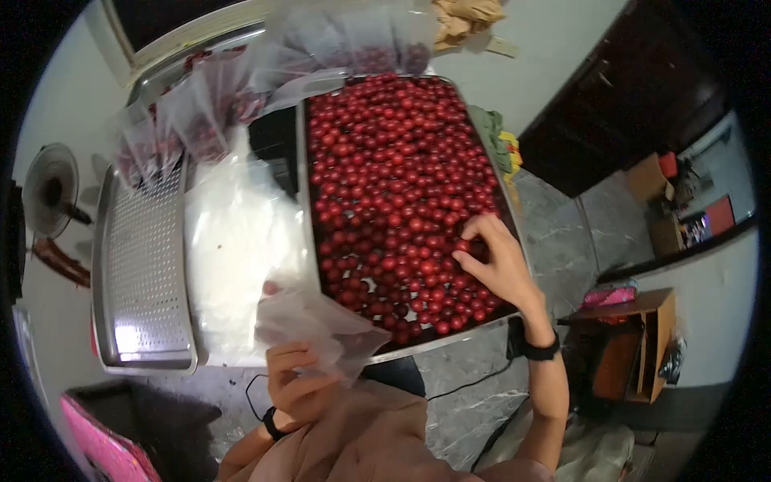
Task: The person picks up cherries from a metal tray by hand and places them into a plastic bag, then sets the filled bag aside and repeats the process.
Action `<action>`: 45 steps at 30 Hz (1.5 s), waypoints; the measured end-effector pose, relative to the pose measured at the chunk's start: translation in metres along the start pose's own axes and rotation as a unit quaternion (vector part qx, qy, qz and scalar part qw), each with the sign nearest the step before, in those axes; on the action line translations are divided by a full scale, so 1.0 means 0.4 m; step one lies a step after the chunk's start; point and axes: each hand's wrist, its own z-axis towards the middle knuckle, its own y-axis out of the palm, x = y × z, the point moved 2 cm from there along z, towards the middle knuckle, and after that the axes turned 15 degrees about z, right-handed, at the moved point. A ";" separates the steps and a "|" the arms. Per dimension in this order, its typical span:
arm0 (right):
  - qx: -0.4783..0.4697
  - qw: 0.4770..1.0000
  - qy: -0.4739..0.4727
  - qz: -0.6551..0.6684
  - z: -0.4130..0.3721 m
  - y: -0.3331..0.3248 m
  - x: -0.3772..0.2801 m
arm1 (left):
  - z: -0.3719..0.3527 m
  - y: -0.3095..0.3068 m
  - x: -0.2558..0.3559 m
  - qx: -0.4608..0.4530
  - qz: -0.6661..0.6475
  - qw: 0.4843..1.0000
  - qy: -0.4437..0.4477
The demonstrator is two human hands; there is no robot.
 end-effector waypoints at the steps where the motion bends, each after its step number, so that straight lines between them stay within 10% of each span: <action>1: -0.003 0.993 0.088 0.081 -0.015 0.006 -0.040 | 0.007 -0.001 0.001 -0.006 -0.014 1.000 0.007; 4: -0.046 0.947 0.160 0.274 -0.063 0.054 -0.147 | 0.004 0.000 0.004 -0.005 -0.022 1.000 -0.003; 11: -0.276 0.937 0.060 0.207 -0.036 0.172 -0.354 | -0.007 0.005 0.003 -0.003 -0.023 1.000 0.011; 26: -0.247 0.950 0.125 0.144 -0.038 0.231 -0.389 | -0.009 0.014 0.002 0.055 -0.013 0.998 0.015; 36: -0.409 0.826 0.130 0.366 0.043 0.459 -0.219 | -0.038 0.005 0.007 0.037 0.015 0.999 0.034; 39: -0.308 0.871 -0.007 0.382 0.059 0.464 -0.251 | -0.043 0.004 0.003 0.021 0.034 0.998 0.042; 41: -0.364 0.781 0.115 0.494 0.066 0.470 -0.271 | -0.046 0.002 -0.003 0.014 0.041 0.999 0.005; 45: -0.297 0.739 0.057 0.602 0.029 0.576 -0.144 | -0.035 0.004 -0.007 0.000 0.040 0.999 0.024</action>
